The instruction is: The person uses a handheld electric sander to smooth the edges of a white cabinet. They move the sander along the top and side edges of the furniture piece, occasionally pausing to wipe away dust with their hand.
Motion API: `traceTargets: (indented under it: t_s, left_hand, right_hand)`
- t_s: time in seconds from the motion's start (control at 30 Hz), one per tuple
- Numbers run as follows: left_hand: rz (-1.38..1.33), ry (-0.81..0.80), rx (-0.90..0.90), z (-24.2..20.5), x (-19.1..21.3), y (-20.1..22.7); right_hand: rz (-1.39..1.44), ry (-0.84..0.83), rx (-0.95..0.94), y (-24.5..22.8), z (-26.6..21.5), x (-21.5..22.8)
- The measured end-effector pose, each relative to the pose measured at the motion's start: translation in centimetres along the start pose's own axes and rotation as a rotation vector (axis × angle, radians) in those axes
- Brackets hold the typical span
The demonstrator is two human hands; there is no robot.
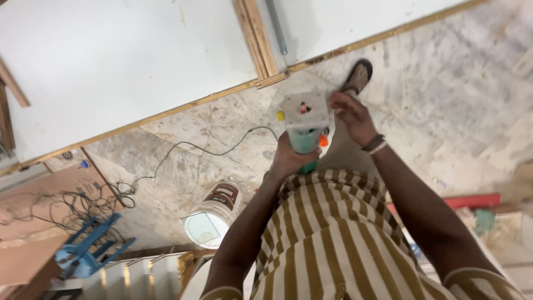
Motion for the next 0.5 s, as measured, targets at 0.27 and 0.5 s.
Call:
traceTargets:
  t_s: [0.27, 0.5]
  left_hand:
    - [0.049, 0.278, 0.016, -6.8, 4.0, -1.2]
    - [-0.145, 0.423, -0.056, -8.7, 5.7, -3.5]
  right_hand:
    - [-0.455, -0.049, 0.054, -0.7, 9.1, -8.8]
    - [-0.582, -0.002, 0.171, 0.2, 9.9, -7.9]
Point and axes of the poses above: each hand's wrist, its own z-axis towards the middle knuckle, its own x-axis out of the back of the hand, y = z × x, the point moved 7 cm from there along z, towards the middle knuckle, and after that the axes turned 2 degrees about x, right-handed, at the moved point
